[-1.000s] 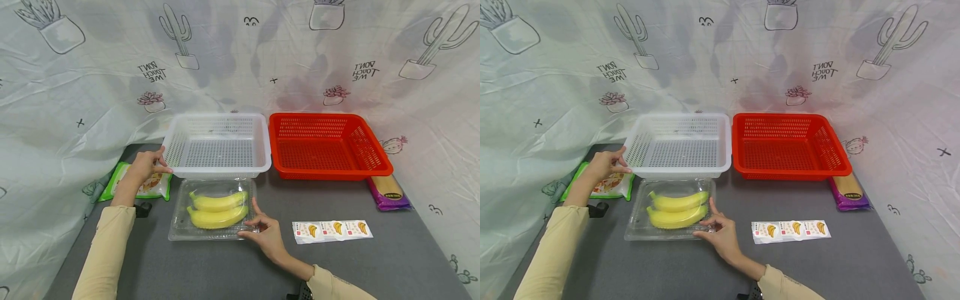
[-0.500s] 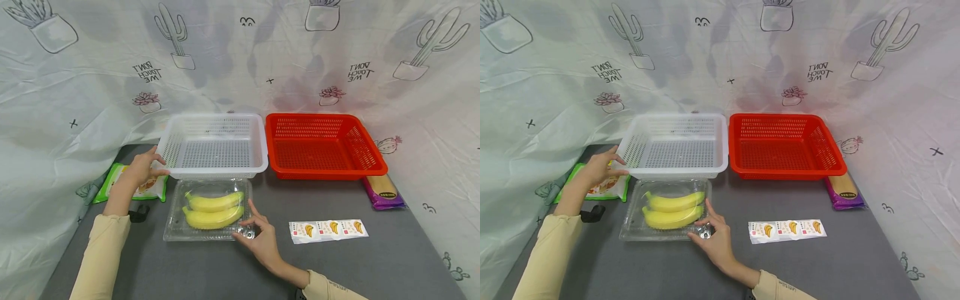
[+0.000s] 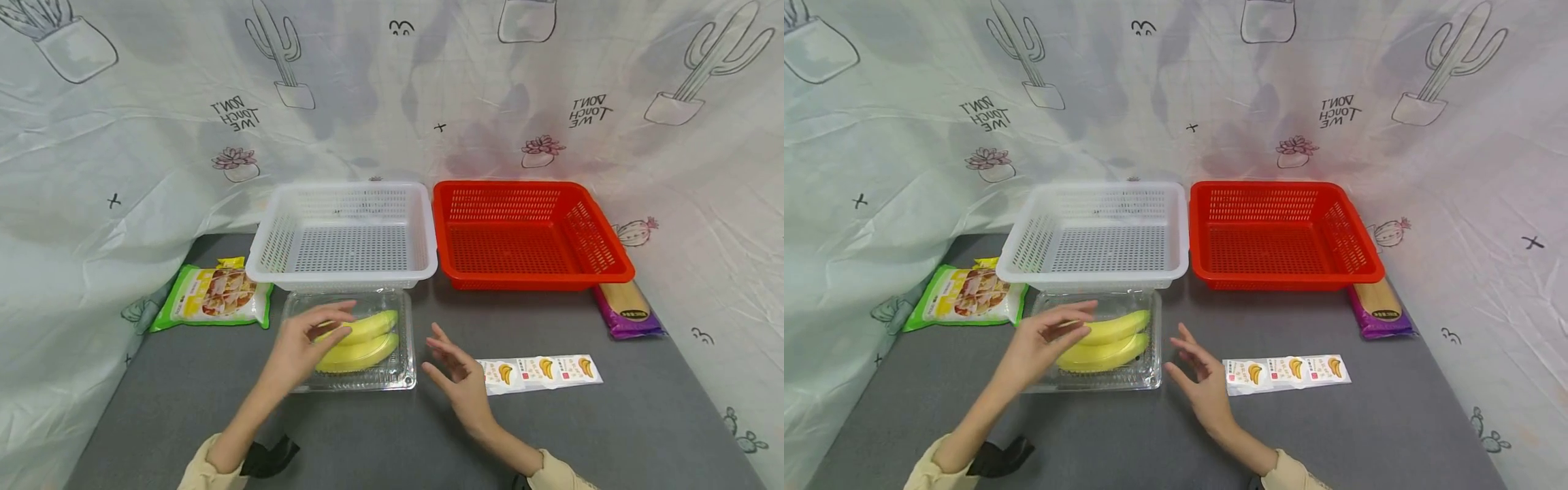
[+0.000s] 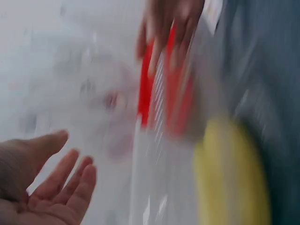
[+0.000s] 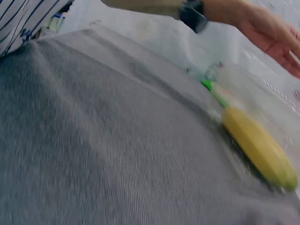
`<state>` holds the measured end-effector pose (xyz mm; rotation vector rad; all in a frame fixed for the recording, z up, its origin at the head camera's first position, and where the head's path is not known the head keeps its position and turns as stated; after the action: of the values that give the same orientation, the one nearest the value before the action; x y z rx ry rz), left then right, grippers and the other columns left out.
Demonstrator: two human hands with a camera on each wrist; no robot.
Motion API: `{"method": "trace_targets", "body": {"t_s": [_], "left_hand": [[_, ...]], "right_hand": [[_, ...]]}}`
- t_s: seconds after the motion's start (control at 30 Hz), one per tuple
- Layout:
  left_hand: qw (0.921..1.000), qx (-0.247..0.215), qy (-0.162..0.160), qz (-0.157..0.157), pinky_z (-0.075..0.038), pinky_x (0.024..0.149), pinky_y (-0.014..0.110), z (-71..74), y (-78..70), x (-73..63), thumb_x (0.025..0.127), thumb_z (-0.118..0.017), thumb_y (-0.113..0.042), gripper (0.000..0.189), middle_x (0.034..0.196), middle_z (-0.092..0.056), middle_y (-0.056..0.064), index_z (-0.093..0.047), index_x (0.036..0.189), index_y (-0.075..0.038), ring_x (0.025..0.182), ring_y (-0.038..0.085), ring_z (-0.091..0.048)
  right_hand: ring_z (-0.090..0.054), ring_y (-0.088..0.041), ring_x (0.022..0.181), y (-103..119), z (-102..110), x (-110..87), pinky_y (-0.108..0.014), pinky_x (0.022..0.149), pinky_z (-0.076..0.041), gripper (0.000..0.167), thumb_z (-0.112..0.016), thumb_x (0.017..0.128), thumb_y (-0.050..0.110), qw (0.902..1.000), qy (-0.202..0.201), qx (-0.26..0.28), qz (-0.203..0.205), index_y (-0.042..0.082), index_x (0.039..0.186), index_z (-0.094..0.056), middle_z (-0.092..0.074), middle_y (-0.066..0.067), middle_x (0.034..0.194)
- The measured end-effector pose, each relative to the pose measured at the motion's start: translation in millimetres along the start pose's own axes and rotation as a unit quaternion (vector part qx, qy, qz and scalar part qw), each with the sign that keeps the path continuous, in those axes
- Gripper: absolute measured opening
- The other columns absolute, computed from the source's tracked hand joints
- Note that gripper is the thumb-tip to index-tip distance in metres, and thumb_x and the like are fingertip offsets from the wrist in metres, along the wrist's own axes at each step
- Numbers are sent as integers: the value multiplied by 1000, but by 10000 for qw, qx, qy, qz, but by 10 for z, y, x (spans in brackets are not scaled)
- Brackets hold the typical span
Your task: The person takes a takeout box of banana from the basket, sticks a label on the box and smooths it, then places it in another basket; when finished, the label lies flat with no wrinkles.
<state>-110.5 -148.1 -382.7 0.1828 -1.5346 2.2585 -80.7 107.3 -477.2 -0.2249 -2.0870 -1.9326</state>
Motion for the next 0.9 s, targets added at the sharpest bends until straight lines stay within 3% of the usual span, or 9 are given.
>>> {"method": "trace_targets", "body": {"t_s": [0.2,0.4,0.67,0.77,0.9], "left_hand": [[9919,-1259,127,-103,-53,85,34,-595,-126,-67,86,-68,2,33,121,-65,13,-66,119,1,109,31,-61],[9844,-1694,467,41,-52,86,31,-981,-171,-77,89,-66,-5,31,121,-65,8,-66,120,-3,112,21,-61],[9752,-1912,1059,357,-51,88,27,-1401,-158,-87,89,-67,-3,29,123,-65,6,-68,117,-4,115,16,-59],[9742,-1827,1198,564,-50,86,23,-1581,-99,-73,87,-69,-3,29,120,-66,6,-69,116,-4,114,15,-59],[9724,-1802,1188,885,-51,82,20,-1770,13,-21,86,-70,1,28,115,-68,11,-68,113,1,108,24,-63]], "right_hand": [[-58,-18,117,-31,277,-14,-27,98,-44,38,-66,81,-15,9988,-486,36,52,-15,118,-58,-47,-30,136],[-60,-16,114,-52,564,-57,-28,96,-45,38,-66,82,-14,9967,-758,-58,-278,-16,118,-57,-54,-23,133],[-62,-22,110,-72,930,-56,-28,90,-50,37,-62,83,-18,9986,-491,92,-162,-20,119,-52,-62,-9,127],[-62,-21,109,-85,1063,-35,-26,88,-51,37,-61,83,-18,9998,-183,7,-89,-20,119,-52,-64,-5,125],[-63,-19,108,-108,1221,-13,-25,86,-51,36,-61,84,-17,9991,364,-178,-80,-19,119,-54,-64,-9,124]]}}
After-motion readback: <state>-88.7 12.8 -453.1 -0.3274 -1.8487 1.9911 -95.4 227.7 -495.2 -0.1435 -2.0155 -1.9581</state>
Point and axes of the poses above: each hand's wrist, its own x-axis towards the middle knuckle, its own z-axis out of the back of the hand, y = z × x, the point moved 2 cm from there along x, towards the middle knuckle
